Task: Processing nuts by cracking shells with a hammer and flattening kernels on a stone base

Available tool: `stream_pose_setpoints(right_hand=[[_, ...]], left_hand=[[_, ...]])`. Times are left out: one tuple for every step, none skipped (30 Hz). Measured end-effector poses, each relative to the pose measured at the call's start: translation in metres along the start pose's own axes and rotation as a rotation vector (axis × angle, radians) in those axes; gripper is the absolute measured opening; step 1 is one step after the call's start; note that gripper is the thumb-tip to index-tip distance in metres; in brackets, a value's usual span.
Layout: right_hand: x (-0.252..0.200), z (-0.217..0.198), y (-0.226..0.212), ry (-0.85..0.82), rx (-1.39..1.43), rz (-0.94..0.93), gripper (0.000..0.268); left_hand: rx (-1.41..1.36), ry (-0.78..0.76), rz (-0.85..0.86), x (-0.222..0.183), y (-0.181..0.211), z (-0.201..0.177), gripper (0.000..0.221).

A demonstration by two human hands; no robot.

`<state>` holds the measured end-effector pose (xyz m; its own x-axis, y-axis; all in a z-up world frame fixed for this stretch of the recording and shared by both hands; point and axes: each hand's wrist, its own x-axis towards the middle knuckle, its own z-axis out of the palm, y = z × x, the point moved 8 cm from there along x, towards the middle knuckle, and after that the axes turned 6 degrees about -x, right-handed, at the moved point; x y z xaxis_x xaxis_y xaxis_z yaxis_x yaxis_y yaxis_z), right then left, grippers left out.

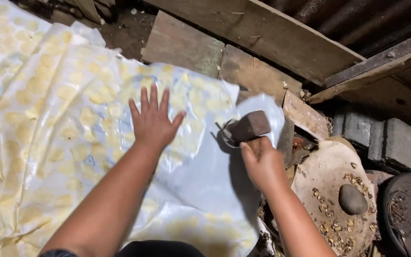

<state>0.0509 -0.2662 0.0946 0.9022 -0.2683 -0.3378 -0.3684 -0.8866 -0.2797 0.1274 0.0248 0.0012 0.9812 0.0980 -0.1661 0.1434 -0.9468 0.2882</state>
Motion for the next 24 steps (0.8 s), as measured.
stream_pose_setpoints(right_hand=[[0.001,0.004,0.012,-0.001,-0.003,0.003,0.052],[0.002,0.003,0.023,0.034,0.069,-0.002,0.057],[0.004,0.000,0.035,0.069,0.142,-0.009,0.062],[0.001,0.010,0.041,0.084,0.143,-0.004,0.062],[-0.001,0.018,0.047,0.127,0.067,-0.019,0.056],[-0.008,0.029,0.052,0.159,-0.010,-0.028,0.050],[-0.007,0.042,0.065,0.164,-0.010,-0.019,0.050],[-0.004,0.059,0.077,0.127,-0.023,-0.023,0.050],[-0.002,0.076,0.089,0.090,-0.035,-0.026,0.051],[0.003,0.071,0.087,0.108,-0.028,-0.034,0.051],[0.008,0.065,0.084,0.154,-0.075,-0.042,0.047],[-0.002,0.063,0.092,0.176,-0.130,-0.027,0.044],[0.002,0.058,0.090,0.171,-0.131,-0.012,0.044],[0.002,0.054,0.084,0.189,-0.120,-0.060,0.045],[0.000,0.050,0.077,0.208,-0.108,-0.108,0.051],[0.003,0.052,0.078,0.231,-0.100,-0.117,0.051],[0.007,0.056,0.082,0.223,-0.116,-0.090,0.048],[0.001,0.064,0.091,0.201,-0.136,-0.051,0.047],[0.000,0.058,0.083,0.212,-0.131,-0.049,0.047],[-0.006,0.054,0.078,0.208,-0.060,-0.053,0.045],[-0.012,0.049,0.073,0.205,0.012,-0.058,0.044],[-0.014,0.046,0.073,0.227,0.015,-0.062,0.044],[-0.014,0.047,0.074,0.178,0.018,-0.044,0.046],[-0.016,0.050,0.076,0.132,0.026,-0.020,0.049]], left_hand=[[-0.003,-0.003,0.001,0.011,-0.005,0.003,0.083],[-0.005,0.011,-0.034,0.026,-0.009,0.003,0.085],[-0.008,0.025,-0.070,0.041,-0.012,0.002,0.087],[-0.013,0.032,-0.057,0.052,-0.012,0.004,0.087],[-0.025,0.031,-0.082,0.062,-0.016,0.005,0.088],[-0.033,0.021,-0.111,0.068,-0.022,0.009,0.089],[-0.034,0.018,-0.101,0.063,-0.017,0.000,0.089],[-0.110,0.044,-0.079,0.057,-0.013,-0.012,0.089],[-0.187,0.069,-0.058,0.051,-0.008,-0.025,0.090],[-0.188,0.089,-0.050,0.020,0.003,-0.034,0.090],[-0.336,0.117,0.171,-0.013,0.031,-0.045,0.088],[-0.483,0.111,0.390,-0.062,0.056,-0.049,0.093],[-0.484,0.096,0.396,-0.092,0.063,-0.040,0.093],[-0.321,-0.184,0.642,-0.139,0.087,-0.013,0.103],[-0.150,-0.467,0.877,-0.195,0.102,0.013,0.118],[-0.138,-0.444,0.885,-0.200,0.091,0.020,0.118],[-0.201,-0.410,0.960,-0.210,0.084,0.023,0.107],[-0.270,-0.394,1.035,-0.229,0.075,0.028,0.097],[-0.263,-0.387,1.044,-0.227,0.079,0.026,0.097],[-0.292,-0.431,1.061,-0.232,0.082,0.026,0.111],[-0.321,-0.475,1.076,-0.237,0.087,0.024,0.126],[-0.313,-0.457,1.090,-0.242,0.080,0.037,0.126],[-0.278,-0.438,1.145,-0.250,0.076,0.050,0.095],[-0.238,-0.422,1.207,-0.257,0.070,0.063,0.068]])
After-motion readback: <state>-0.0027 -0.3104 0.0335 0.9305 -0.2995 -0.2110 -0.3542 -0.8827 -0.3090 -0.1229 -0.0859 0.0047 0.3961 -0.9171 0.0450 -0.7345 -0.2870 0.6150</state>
